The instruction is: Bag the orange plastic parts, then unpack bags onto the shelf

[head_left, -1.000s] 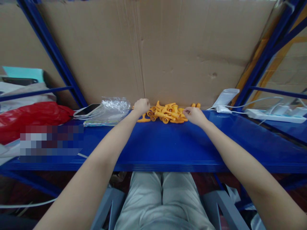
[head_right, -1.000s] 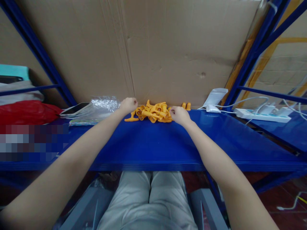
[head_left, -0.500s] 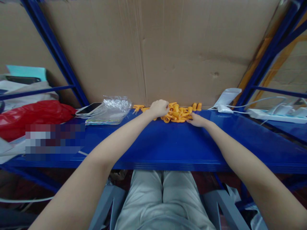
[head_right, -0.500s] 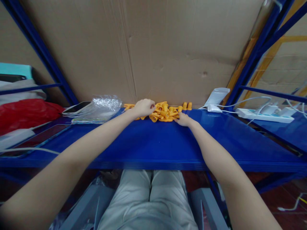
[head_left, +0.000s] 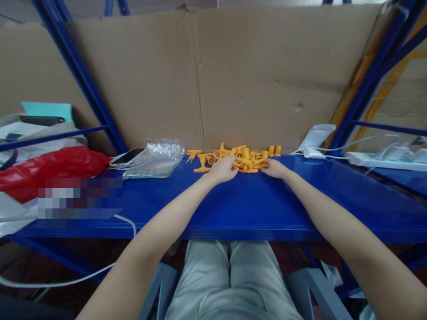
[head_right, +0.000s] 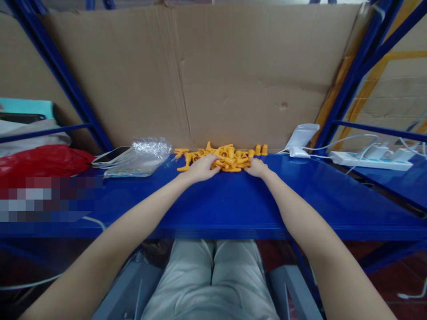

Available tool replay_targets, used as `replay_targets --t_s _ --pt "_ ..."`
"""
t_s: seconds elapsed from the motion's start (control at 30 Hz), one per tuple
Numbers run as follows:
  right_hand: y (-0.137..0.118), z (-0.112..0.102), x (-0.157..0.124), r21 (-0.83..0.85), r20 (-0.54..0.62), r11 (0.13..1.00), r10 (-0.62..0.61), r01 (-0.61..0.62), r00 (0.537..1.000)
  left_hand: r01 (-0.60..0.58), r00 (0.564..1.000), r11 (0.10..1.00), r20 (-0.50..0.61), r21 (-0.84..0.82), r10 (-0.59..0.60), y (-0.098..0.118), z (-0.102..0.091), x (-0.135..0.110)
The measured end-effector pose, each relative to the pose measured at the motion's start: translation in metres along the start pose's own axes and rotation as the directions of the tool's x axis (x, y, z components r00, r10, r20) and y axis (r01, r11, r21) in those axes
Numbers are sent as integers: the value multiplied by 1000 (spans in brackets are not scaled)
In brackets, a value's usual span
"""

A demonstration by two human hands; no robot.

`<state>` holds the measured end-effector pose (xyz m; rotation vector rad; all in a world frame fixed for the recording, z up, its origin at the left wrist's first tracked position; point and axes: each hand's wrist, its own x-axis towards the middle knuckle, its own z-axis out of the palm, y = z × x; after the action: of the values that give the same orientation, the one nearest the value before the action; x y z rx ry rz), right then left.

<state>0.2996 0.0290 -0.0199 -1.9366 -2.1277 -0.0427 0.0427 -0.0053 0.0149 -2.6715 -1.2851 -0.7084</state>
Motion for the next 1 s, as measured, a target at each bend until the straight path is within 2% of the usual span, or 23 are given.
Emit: replay_targets --t_s 0.17,0.4,0.53,0.73,0.87,1.0 --pt "-9 -14 -9 -62 28 998 20 -18 999 -107 994 992 -36 -65 105 -9 6 -7" --pt "-17 -25 -15 -31 60 996 83 -81 995 -148 989 981 -32 -124 145 -10 8 -9" --pt "-21 -35 -19 -48 140 992 126 -120 982 -164 986 976 -61 -141 157 -12 10 -8" --pt "-35 -49 -30 37 330 982 165 -187 929 -164 985 975 -74 -153 154 -13 12 -8" --pt "-43 -53 -34 43 290 981 168 -189 942 -177 983 970 -84 -169 165 -9 12 -8" --pt "-53 -57 -37 37 136 988 141 -147 981 -189 979 966 -106 -179 172 -5 11 -8"
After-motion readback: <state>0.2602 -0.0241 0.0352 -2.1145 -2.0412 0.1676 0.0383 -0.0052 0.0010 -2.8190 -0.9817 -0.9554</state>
